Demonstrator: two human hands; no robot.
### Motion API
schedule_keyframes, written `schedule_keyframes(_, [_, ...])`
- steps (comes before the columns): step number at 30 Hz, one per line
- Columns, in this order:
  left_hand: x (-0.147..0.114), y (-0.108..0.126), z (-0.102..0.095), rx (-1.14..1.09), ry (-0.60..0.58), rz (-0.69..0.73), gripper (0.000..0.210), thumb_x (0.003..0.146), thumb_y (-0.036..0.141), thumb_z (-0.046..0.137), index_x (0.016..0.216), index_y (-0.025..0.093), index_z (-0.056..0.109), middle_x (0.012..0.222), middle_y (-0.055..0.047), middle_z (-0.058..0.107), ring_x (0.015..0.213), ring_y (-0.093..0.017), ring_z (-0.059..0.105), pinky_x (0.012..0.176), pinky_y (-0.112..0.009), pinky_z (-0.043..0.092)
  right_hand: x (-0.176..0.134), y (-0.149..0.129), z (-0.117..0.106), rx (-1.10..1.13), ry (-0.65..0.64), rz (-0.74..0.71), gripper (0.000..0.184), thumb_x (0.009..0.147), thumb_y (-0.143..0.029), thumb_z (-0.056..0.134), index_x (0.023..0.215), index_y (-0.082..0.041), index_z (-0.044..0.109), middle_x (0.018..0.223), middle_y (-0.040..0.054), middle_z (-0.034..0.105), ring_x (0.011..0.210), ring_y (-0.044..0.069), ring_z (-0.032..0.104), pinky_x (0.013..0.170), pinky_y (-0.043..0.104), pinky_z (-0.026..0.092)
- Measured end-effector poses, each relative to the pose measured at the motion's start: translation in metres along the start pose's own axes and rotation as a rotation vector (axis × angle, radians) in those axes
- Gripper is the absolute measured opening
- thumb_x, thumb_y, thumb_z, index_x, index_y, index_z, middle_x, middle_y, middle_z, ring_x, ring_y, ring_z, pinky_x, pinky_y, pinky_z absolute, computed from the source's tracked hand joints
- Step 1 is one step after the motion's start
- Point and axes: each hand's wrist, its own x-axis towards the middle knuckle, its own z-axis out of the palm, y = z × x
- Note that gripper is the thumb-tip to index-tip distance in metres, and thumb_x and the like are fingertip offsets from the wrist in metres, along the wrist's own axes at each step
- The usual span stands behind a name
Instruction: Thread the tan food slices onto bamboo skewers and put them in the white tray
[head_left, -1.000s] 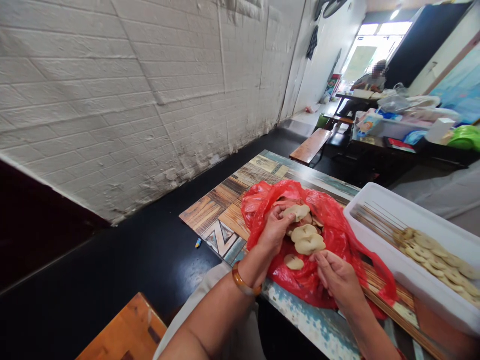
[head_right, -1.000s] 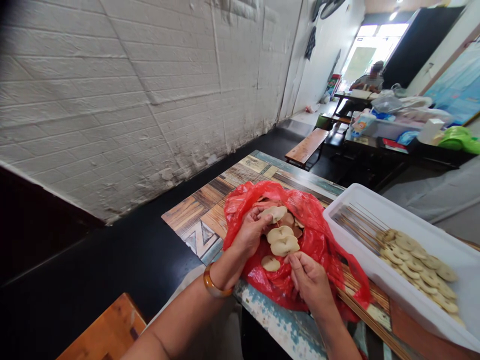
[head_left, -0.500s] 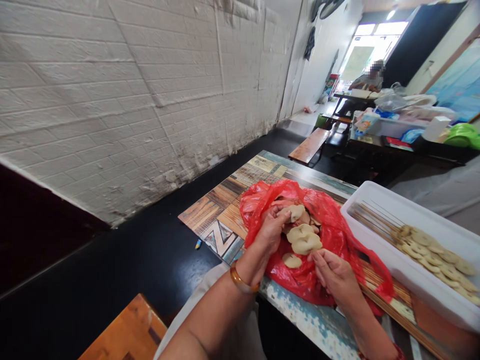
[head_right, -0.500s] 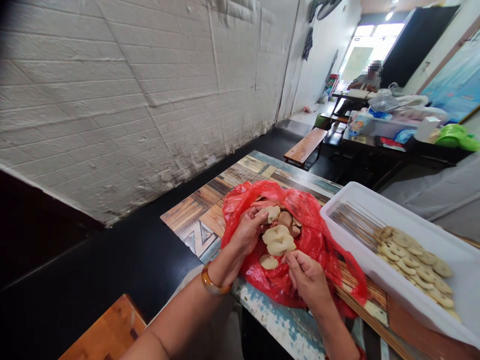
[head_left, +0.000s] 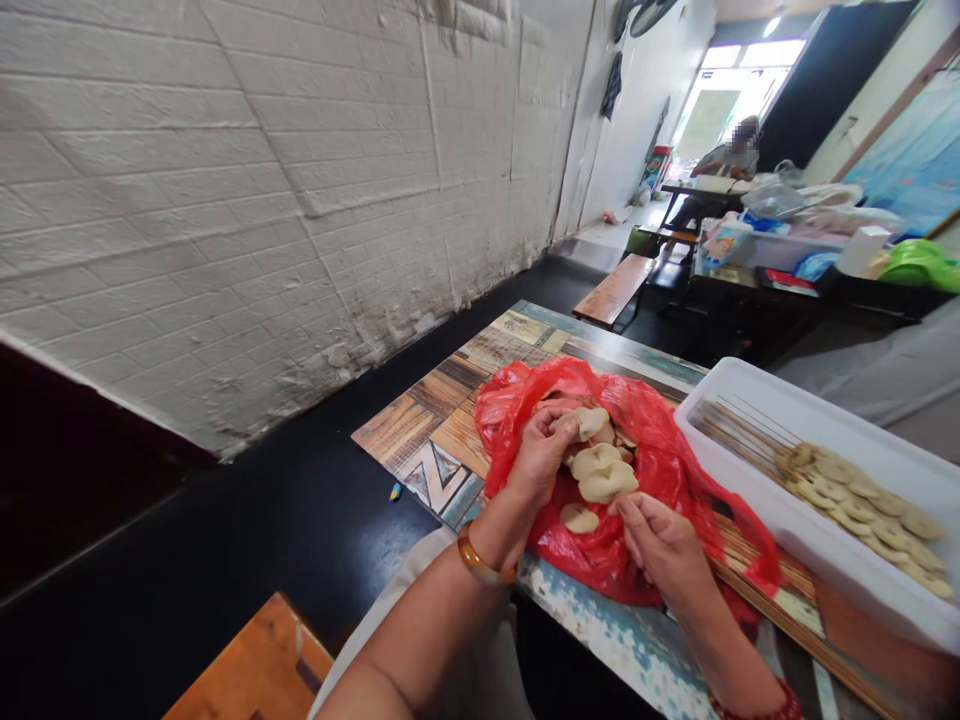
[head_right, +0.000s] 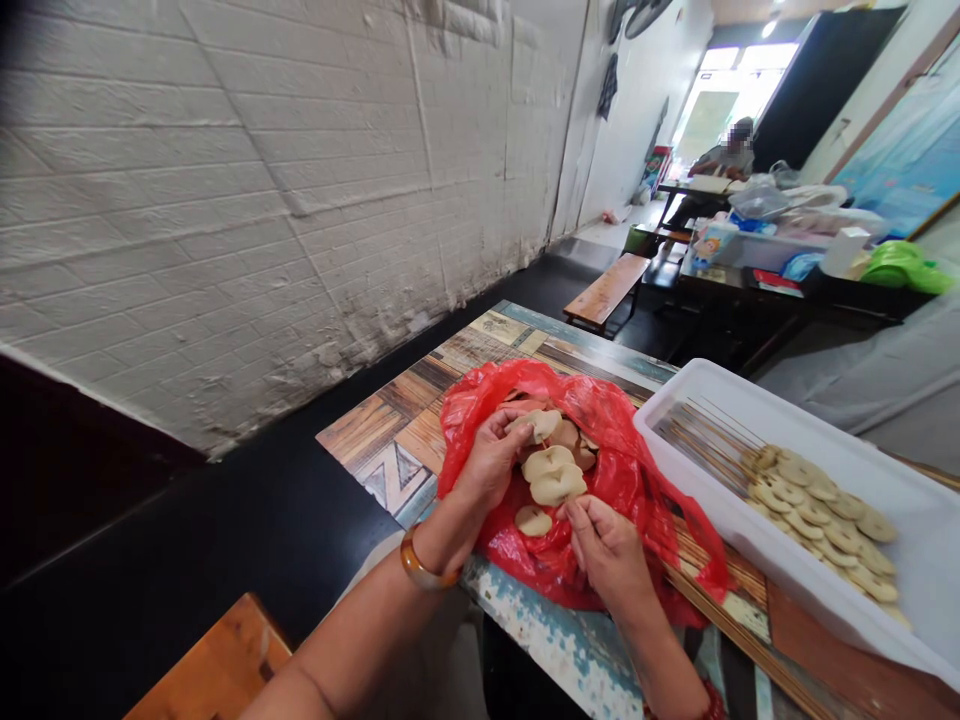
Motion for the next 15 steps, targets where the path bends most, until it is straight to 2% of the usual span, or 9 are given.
schedule_keyframes(10, [-0.0008, 0.001, 0.0009, 0.062, -0.02, -0.024, 0.027, 0.062, 0.03, 0.076, 0.077, 0.015, 0.06, 0.068, 0.0, 0.061, 0.058, -0.01, 0.053, 0.056, -0.022, 0.038, -0.0003, -0.0009, -0.0013, 0.041, -0.029, 0.003, 0.039, 0.087, -0.056, 0.048, 0.08, -0.019, 0.056, 0.039, -0.0094, 0.039, 0.032, 0.006, 0.032, 0.034, 0.019, 0.026])
schedule_keyframes(15, [-0.0012, 0.0002, 0.0016, 0.114, -0.028, 0.013, 0.022, 0.064, 0.028, 0.073, 0.078, 0.016, 0.059, 0.068, 0.001, 0.06, 0.058, -0.01, 0.052, 0.057, -0.021, 0.038, -0.0011, -0.0037, -0.0009, 0.046, -0.031, 0.012, 0.04, 0.086, -0.057, 0.049, 0.081, -0.018, 0.057, 0.038, -0.0091, 0.04, 0.031, 0.006, 0.032, 0.033, 0.018, 0.024])
